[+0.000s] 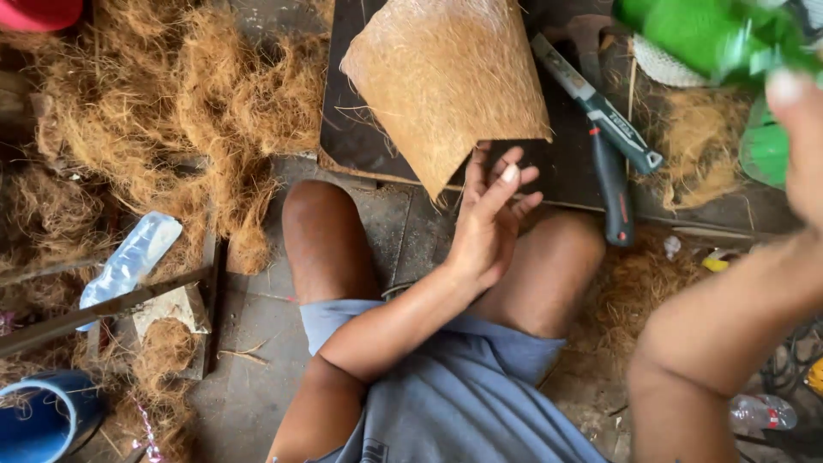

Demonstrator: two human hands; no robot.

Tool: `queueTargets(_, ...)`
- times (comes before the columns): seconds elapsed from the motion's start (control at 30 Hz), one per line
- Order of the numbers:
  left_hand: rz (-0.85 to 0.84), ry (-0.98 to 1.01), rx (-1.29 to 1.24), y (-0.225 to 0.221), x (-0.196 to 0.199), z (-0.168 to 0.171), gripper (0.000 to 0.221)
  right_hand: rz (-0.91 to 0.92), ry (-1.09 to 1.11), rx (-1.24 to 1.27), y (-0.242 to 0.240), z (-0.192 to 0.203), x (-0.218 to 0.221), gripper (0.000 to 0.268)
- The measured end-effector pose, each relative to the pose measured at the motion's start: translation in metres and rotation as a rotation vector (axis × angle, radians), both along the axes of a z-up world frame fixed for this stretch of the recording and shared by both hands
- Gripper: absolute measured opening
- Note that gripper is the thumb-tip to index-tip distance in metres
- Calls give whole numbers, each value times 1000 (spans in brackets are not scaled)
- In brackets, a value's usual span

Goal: Smoothing and shaping a coconut fiber cone using a hair dryer, a glass bottle, and a hammer.

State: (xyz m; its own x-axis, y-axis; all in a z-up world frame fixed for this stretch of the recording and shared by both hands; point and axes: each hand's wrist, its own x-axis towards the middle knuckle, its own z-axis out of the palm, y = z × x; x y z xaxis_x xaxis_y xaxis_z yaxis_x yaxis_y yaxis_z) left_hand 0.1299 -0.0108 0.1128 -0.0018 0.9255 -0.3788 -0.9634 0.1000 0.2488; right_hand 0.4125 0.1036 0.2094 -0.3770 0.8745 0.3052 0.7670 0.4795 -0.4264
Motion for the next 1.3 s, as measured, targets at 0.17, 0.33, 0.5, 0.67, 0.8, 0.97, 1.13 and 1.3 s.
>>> queueTargets(0.17, 224, 29, -105, 45, -7, 16, 22, -536, -86, -412, 149, 26, -133, 82)
queueTargets(0.33, 295, -92, -219, 60, -44, 30, 37, -276, -283, -255, 226, 17, -144, 45)
queueTargets(0.5, 360, -222, -453, 42, -101, 52, 14, 36, -427, -155, 305, -19, -115, 43)
queueTargets(0.67, 423, -171, -582, 6, -140, 154, 58, 187, -506, -213, 308, 23, -157, 40)
queueTargets(0.8, 361, -287, -648, -48, -153, 229, 42, 155, -626, -397, 309, 36, -180, 59)
queueTargets(0.97, 538, -409, -543, -106, -164, 303, 35, 61, -618, -434, 281, 100, -248, 77)
queueTargets(1.13, 927, -372, -473, -138, -232, 399, 54, 551, -281, -167, 222, 181, -408, 51)
queueTargets(1.3, 1071, 20, -581, -181, -311, 385, 55, 971, -177, -401, 69, 301, -632, 39)
